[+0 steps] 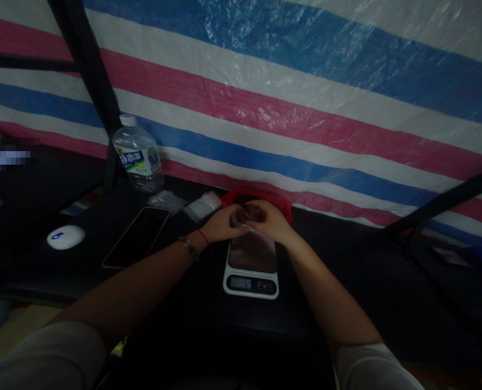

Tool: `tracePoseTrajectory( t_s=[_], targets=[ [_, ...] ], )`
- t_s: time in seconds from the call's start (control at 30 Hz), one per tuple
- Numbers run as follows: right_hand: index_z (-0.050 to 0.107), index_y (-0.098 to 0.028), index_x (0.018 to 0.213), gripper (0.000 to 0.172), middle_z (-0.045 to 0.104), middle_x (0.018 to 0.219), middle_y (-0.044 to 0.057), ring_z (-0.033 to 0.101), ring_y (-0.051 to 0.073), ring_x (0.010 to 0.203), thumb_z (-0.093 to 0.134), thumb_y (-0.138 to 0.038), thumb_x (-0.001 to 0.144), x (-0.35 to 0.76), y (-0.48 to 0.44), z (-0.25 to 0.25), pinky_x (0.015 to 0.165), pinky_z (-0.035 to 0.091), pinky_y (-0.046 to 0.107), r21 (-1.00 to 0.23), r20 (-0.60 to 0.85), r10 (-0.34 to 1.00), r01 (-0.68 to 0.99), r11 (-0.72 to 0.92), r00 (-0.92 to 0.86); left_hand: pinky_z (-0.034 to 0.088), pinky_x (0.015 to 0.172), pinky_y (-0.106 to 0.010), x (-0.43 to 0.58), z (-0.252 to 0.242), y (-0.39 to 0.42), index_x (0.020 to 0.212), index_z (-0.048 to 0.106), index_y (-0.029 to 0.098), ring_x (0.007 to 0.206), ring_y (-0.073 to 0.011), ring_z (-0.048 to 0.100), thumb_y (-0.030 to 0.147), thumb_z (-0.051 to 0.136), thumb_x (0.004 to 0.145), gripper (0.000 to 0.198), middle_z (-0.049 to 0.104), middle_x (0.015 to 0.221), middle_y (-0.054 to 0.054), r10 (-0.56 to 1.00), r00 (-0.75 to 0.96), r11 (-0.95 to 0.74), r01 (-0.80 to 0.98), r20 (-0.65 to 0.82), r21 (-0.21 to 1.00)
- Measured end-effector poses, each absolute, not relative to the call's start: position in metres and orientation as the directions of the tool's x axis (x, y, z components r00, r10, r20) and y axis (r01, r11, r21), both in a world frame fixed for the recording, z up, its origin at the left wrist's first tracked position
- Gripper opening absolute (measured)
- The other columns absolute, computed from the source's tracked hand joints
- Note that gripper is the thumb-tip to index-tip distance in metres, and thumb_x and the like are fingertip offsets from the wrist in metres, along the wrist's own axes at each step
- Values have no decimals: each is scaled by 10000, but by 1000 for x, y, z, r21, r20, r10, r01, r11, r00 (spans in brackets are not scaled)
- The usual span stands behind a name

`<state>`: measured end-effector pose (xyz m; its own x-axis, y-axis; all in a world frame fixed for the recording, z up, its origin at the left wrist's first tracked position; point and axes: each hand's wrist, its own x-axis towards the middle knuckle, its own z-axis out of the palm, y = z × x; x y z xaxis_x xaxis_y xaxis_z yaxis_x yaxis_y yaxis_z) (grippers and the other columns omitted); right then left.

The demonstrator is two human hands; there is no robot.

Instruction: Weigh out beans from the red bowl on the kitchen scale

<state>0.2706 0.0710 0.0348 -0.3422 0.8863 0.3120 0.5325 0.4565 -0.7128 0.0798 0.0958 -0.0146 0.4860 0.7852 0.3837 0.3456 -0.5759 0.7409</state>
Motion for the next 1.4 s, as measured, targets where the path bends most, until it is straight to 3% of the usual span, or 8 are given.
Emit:
tracePoseTrajectory(
  t_s=[0.13,0.3,0.67,0.8,0.97,1.13,1.23,1.4],
  targets=[
    [594,-197,1071,404,648,1023,45,621,194,926,698,-181,682,266,67,38,852,495,346,-698,291,904,576,425,-313,493,740,-349,81,-13,94,1009,573,171,840,-234,630,434,733,663,464,662,950,-61,803,462,-556,350,377,754],
    [647,-220,1052,313,632,1159,68,565,217,1107,672,-157,747,259,57,50,973,442,358,-594,399,830,580,557,-389,503,768,-345,82,-18,94,1037,572,175,883,-230,628,402,712,693,435,662,964,-47,799,443,-552,273,406,788],
    [584,-213,1221,493,612,1134,91,577,224,1055,648,-138,738,271,65,45,932,473,397,-525,480,768,563,638,-423,475,751,-308,80,-22,98,1002,548,161,809,-172,596,379,704,705,401,632,905,-35,791,415,-557,184,450,810],
    [623,-176,1083,418,620,1033,75,595,206,953,623,-90,674,278,67,46,866,490,369,-549,394,825,615,565,-406,460,703,-275,77,-20,98,979,550,169,764,-152,574,381,701,705,378,611,861,-18,790,428,-546,167,439,821],
    [495,-186,1306,632,611,1152,92,598,199,970,632,-135,691,289,67,46,860,478,350,-624,214,855,607,492,-473,448,736,-270,74,-21,105,942,580,166,790,-150,571,382,715,685,363,614,865,-17,859,311,-458,106,408,883],
    [624,-177,1126,433,650,1071,65,602,196,950,653,-148,695,290,67,42,824,460,309,-585,27,771,615,529,-636,428,640,-238,68,-18,116,961,582,160,700,-129,550,440,702,701,400,597,791,-9,943,135,-249,-315,303,916],
    [637,-176,1049,398,664,979,40,612,184,859,711,-155,659,287,67,36,742,462,278,-564,-45,758,643,518,-651,416,587,-241,62,-7,115,974,595,147,641,-123,540,483,690,698,445,601,785,-24,941,217,-108,-530,258,841],
    [585,-191,1216,647,621,1174,102,578,264,1059,809,-318,623,290,66,44,906,454,390,-530,62,753,617,582,-656,407,550,-257,59,22,105,954,627,143,637,-146,547,515,662,683,461,601,782,-54,826,502,41,-509,258,860]
  ],
)
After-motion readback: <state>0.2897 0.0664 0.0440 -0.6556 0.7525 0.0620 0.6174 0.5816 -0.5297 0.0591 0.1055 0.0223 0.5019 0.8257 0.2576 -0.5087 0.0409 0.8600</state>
